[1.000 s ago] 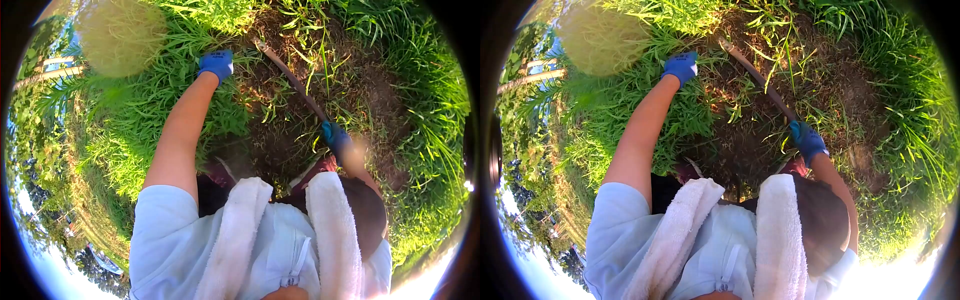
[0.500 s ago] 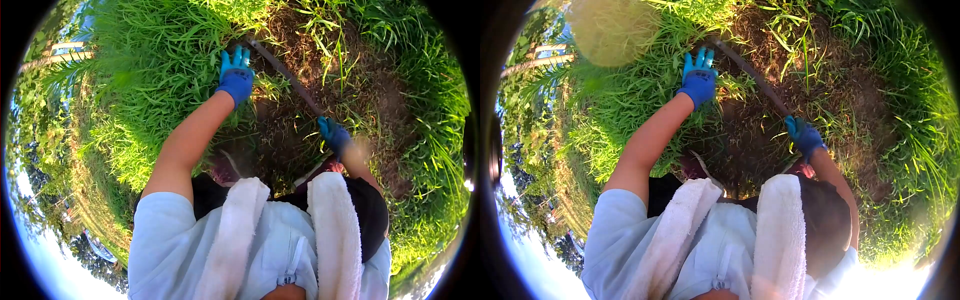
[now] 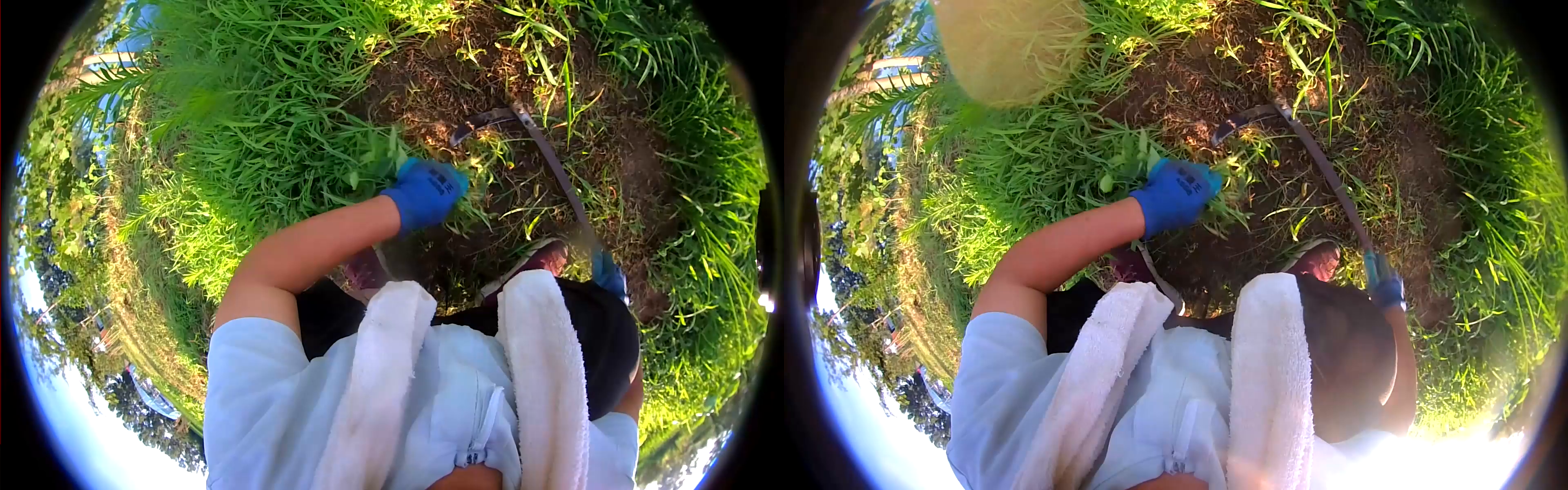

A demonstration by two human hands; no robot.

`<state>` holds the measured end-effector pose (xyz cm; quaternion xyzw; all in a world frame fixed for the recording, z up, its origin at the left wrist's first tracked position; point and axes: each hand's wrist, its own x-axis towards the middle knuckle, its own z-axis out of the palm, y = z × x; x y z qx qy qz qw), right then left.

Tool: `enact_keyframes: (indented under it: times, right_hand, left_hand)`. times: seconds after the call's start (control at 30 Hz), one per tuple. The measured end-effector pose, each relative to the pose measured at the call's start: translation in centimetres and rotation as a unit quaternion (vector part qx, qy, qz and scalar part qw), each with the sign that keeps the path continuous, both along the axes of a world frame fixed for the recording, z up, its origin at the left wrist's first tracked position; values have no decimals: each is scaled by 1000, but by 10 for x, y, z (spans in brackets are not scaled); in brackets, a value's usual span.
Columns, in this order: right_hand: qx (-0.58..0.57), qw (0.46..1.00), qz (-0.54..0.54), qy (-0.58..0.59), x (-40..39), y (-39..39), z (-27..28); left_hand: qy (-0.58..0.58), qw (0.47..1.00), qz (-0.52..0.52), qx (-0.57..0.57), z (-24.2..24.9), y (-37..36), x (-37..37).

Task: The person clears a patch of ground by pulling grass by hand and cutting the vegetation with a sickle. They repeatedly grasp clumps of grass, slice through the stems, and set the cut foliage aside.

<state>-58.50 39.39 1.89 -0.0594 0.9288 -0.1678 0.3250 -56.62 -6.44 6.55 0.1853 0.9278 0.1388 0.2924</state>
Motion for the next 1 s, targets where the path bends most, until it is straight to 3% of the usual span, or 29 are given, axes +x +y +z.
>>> enact_keyframes:
  times: [0.1, 0.13, 0.17, 0.23, 0.33, 0.4, 0.5, 0.53, 0.6, 0.67, 0.73, 0.8, 0.97, 1.0]
  right_hand:
    - [-61, 995, -78, 8, 4, 24, 3]
    - [-96, 992, -62, 57, 2, 34, -29]
    - [-128, 985, -43, 106, 2, 45, -61]
    - [49, 997, 52, 17, -18, -64, -32]
    - [22, 991, 110, 76, -15, -127, -32]
    - [-36, 992, 118, 13, -25, -140, -18]
    - [-85, 981, 162, 64, -36, -145, -22]
    - [21, 982, 182, 40, -39, -149, -23]
    - [40, 984, 173, 14, -35, -135, -17]
    - [105, 986, 127, -16, -24, -94, 3]
    - [108, 983, 143, -43, -10, 14, 0]
    - [138, 983, 42, -115, -17, 3, 54]
    - [52, 998, 31, 20, -2, -12, 17]
    - [31, 993, 94, 57, -6, -45, -2]
  left_hand:
    - [-113, 986, -116, 46, -23, 63, 43]
    - [-108, 987, -112, 46, -23, 59, 39]
    - [-65, 995, -80, 11, -23, 48, 35]
    - [-17, 993, -15, -116, -21, 19, 19]
    - [50, 936, 62, -343, -39, -42, -3]
    - [-14, 929, 158, -333, -51, -69, -7]
    - [-87, 952, 147, -252, -37, -71, -20]
    - [-84, 954, 146, -250, -45, -73, -21]
    - [11, 966, 119, -228, -60, -78, -12]
    - [-33, 968, 91, -232, -54, -68, -7]
    - [-78, 967, 74, -233, -45, -52, 11]
    - [4, 973, 10, -232, -40, -42, 29]
    - [-127, 954, 41, -268, -15, -60, 6]
    - [-139, 943, -6, -304, -3, -68, 1]
